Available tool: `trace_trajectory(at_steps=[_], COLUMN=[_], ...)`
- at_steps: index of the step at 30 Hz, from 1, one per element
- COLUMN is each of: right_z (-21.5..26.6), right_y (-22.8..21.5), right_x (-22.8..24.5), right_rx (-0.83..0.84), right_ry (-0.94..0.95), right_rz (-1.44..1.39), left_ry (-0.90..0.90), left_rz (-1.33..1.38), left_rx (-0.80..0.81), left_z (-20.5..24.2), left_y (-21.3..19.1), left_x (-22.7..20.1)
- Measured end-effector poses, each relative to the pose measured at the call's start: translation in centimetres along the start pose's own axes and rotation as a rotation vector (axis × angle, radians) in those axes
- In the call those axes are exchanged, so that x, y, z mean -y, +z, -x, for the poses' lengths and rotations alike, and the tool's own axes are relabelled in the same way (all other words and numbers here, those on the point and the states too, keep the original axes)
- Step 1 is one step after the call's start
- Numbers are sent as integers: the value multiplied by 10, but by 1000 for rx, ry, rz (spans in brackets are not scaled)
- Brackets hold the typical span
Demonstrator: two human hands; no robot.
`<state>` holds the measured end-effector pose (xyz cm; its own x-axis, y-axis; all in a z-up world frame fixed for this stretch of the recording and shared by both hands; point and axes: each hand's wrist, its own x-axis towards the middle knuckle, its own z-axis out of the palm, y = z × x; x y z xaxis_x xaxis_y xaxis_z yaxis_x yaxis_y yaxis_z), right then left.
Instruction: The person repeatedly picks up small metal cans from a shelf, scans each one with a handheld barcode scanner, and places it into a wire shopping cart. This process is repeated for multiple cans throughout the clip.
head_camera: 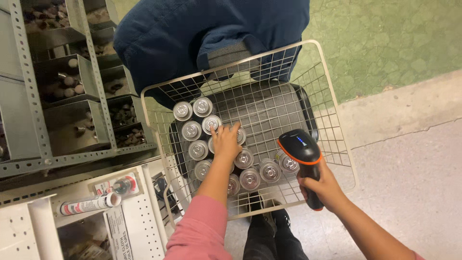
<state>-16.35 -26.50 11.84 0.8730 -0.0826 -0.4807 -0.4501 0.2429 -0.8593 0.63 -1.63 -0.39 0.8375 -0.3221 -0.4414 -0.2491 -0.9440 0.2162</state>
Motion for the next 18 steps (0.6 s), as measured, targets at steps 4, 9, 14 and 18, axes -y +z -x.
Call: trace_trajectory(at_steps=[4, 9, 14, 18], right_z=[2, 8, 7, 16], right_y=[3, 20, 14, 23], right_x=[-1, 27, 21, 40], right_rx=[-3, 12, 41, 66], right_ry=[16, 142, 123, 129], right_rz=[17, 59, 54, 91], left_ry=[-11, -2, 8, -7], left_rz=[11, 39, 106, 119], left_rx=[26, 79, 106, 146], left_z=[-5, -1, 16, 28], left_y=[14, 8, -4, -2], left_x=[4, 4, 4, 5])
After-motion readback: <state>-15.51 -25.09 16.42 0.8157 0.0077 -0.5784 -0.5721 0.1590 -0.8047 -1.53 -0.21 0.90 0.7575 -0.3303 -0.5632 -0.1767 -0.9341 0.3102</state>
